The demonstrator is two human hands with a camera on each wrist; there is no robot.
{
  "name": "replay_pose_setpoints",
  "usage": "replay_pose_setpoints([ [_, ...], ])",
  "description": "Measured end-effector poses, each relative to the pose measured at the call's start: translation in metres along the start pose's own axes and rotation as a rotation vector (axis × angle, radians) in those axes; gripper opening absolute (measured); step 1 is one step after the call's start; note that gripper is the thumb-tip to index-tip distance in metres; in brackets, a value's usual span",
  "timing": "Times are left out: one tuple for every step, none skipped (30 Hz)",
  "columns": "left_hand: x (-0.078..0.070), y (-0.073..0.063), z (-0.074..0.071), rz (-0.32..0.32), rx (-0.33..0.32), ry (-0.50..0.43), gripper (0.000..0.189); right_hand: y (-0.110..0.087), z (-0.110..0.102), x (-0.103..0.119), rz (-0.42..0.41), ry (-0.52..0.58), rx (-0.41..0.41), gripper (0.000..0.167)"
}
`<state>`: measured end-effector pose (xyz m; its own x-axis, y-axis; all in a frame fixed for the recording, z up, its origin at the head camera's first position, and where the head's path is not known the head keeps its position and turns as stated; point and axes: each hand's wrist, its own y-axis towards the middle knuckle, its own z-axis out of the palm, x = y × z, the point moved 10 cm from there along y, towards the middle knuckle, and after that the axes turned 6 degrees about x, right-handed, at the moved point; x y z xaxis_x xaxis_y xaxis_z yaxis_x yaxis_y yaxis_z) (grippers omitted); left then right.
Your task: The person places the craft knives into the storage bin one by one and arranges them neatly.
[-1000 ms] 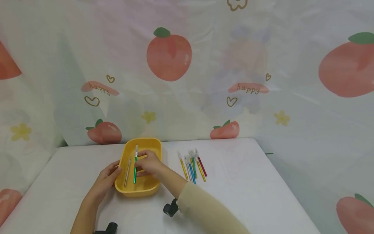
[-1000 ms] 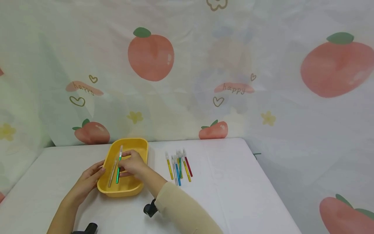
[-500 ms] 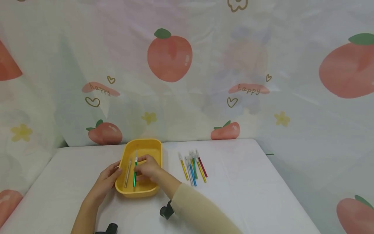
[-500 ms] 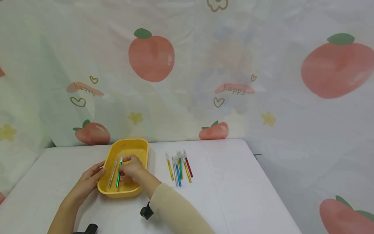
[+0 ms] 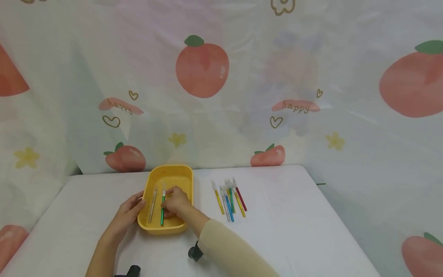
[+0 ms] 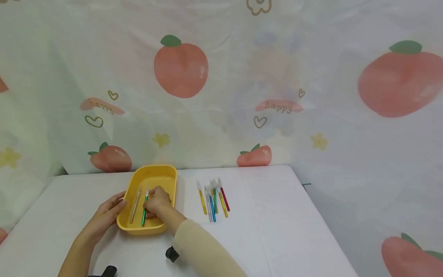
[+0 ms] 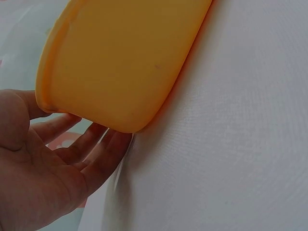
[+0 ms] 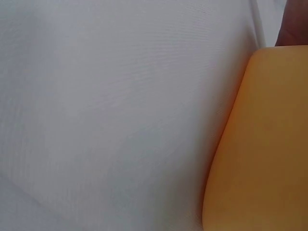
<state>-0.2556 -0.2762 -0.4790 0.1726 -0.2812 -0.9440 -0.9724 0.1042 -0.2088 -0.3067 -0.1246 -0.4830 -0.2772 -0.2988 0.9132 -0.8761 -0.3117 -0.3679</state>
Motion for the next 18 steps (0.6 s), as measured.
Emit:
replay_pose_setpoints([
  [-0.0004, 0.0, 0.0002, 0.003, 0.0, 0.001, 0.06, 0.0008, 0.0, -0.0005, -0.002, -0.001, -0.001, 0.041],
  [-0.0008, -0.0001, 0.0003, 0.004, 0.0, 0.004, 0.059, 0.0017, 0.0002, -0.0009, -0.004, 0.002, -0.001, 0.042],
  [-0.0011, -0.0001, 0.0001, 0.005, -0.001, 0.008, 0.06, 0.0022, 0.0006, -0.0012, -0.004, 0.004, 0.001, 0.043],
  [-0.001, -0.0001, -0.0004, 0.001, -0.005, 0.006, 0.059, 0.0023, 0.0006, -0.0012, -0.005, 0.005, 0.002, 0.044],
  [-0.0008, -0.0001, -0.0008, -0.001, -0.008, 0.007, 0.059, 0.0019, 0.0004, -0.0011, -0.006, 0.009, 0.002, 0.044],
  [-0.0007, -0.0003, -0.0009, -0.005, -0.01, 0.007, 0.059, 0.0016, 0.0005, -0.0013, -0.006, 0.006, 0.005, 0.045],
  [-0.0003, -0.0004, -0.0008, -0.011, -0.009, 0.01, 0.06, 0.0007, 0.0005, -0.0012, -0.006, 0.003, 0.006, 0.045],
  [0.0001, -0.0004, -0.0007, -0.016, -0.01, 0.011, 0.06, 0.0, 0.0004, -0.0014, -0.007, 0.0, 0.007, 0.045],
  [0.0006, -0.0003, -0.0004, -0.02, -0.011, 0.013, 0.06, -0.0009, -0.0002, -0.0014, -0.008, -0.006, 0.005, 0.044],
  [0.001, -0.0004, -0.0001, -0.023, -0.011, 0.012, 0.06, -0.0018, -0.0005, -0.0014, -0.01, -0.011, 0.005, 0.044],
  [0.0009, -0.0006, 0.0005, -0.022, -0.009, 0.012, 0.061, -0.0025, -0.0007, -0.0014, -0.011, -0.013, 0.006, 0.043],
  [0.0011, -0.0007, 0.0008, -0.024, -0.008, 0.011, 0.061, -0.0029, -0.0007, -0.0016, -0.011, -0.013, 0.006, 0.043],
  [0.0013, -0.0007, 0.0011, -0.025, -0.008, 0.01, 0.061, -0.0034, -0.0009, -0.0014, -0.012, -0.011, 0.007, 0.043],
  [0.0015, -0.0007, 0.0011, -0.026, -0.01, 0.009, 0.061, -0.0035, -0.0009, -0.0013, -0.013, -0.011, 0.01, 0.043],
  [0.0016, -0.0009, 0.0012, -0.028, -0.009, 0.008, 0.062, -0.0036, -0.001, -0.0014, -0.011, -0.008, 0.011, 0.044],
  [0.0018, -0.0011, 0.0012, -0.029, -0.009, 0.007, 0.062, -0.0036, -0.0008, -0.0014, -0.006, -0.005, 0.013, 0.044],
  [0.0019, -0.001, 0.0011, -0.029, -0.009, 0.006, 0.062, -0.0036, -0.0008, -0.001, -0.003, 0.001, 0.013, 0.045],
  [0.002, -0.0009, 0.0008, -0.033, -0.01, 0.004, 0.062, -0.0035, -0.0008, -0.0001, -0.001, 0.005, 0.013, 0.044],
])
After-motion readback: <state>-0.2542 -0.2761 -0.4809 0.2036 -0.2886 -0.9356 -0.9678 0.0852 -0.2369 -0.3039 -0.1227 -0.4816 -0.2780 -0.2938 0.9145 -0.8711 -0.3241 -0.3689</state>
